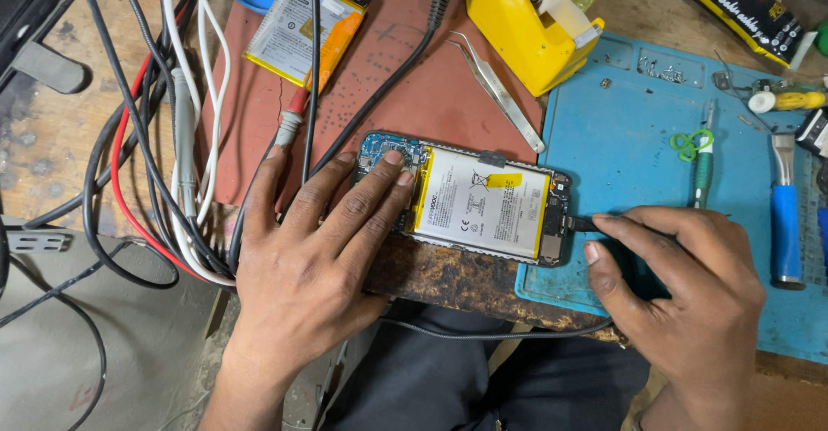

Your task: The person connects a charging cable to a disassembled smartphone and then uses a multimeter to test points on the motherboard and battery. The person holds the probes and moves them across different components while the phone remains open on the workbench.

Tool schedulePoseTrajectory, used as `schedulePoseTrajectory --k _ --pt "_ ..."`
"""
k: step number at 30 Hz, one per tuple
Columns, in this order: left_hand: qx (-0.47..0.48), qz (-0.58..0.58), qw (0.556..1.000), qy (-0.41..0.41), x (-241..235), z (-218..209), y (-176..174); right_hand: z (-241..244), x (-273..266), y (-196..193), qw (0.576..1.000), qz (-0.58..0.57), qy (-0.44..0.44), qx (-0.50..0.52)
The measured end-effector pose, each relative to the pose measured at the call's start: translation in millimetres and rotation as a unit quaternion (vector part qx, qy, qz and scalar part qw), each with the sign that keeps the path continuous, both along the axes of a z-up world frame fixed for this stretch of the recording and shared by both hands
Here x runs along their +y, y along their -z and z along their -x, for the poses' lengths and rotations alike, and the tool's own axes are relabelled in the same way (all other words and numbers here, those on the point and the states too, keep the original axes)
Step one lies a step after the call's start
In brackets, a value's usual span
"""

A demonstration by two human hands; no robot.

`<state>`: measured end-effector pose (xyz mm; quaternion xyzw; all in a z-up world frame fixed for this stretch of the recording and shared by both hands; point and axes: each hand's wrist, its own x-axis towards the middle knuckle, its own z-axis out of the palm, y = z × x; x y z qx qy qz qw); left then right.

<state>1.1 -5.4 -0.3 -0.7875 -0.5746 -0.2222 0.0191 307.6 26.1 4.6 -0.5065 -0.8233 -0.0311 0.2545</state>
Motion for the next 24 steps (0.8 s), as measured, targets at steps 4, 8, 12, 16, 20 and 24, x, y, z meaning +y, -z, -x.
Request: schedulePoseTrajectory --k 4,8,12,16,20,24 --pt "0.004 0.002 1.0 -0.002 0.0 -0.1 0.2 0.0 0.2 0.5 1.0 0.003 0.003 0.0" --pt "0.003 0.002 1.0 -0.001 0.5 0.2 0.0 -1.5 0.7 1.0 1.0 0.0 -0.001 -0.002" --pt "0.005 0.002 1.0 0.0 0.0 0.2 0.3 -2.6 0.4 1.5 1.0 0.003 -0.003 -0.001" --pt "0.001 -0.002 1.0 0.0 -0.3 0.1 1.1 -2.2 0.0 1.4 1.0 -0.001 -0.001 -0.005" --pt "-0.003 -0.01 1.0 -0.001 -0.3 -0.4 1.1 -1.5 0.6 0.9 1.0 0.003 0.001 -0.005" --pt "0.022 0.008 1.0 -0.003 0.1 0.5 1.4 -0.4 0.3 -0.6 1.0 0.002 -0.001 0.001"
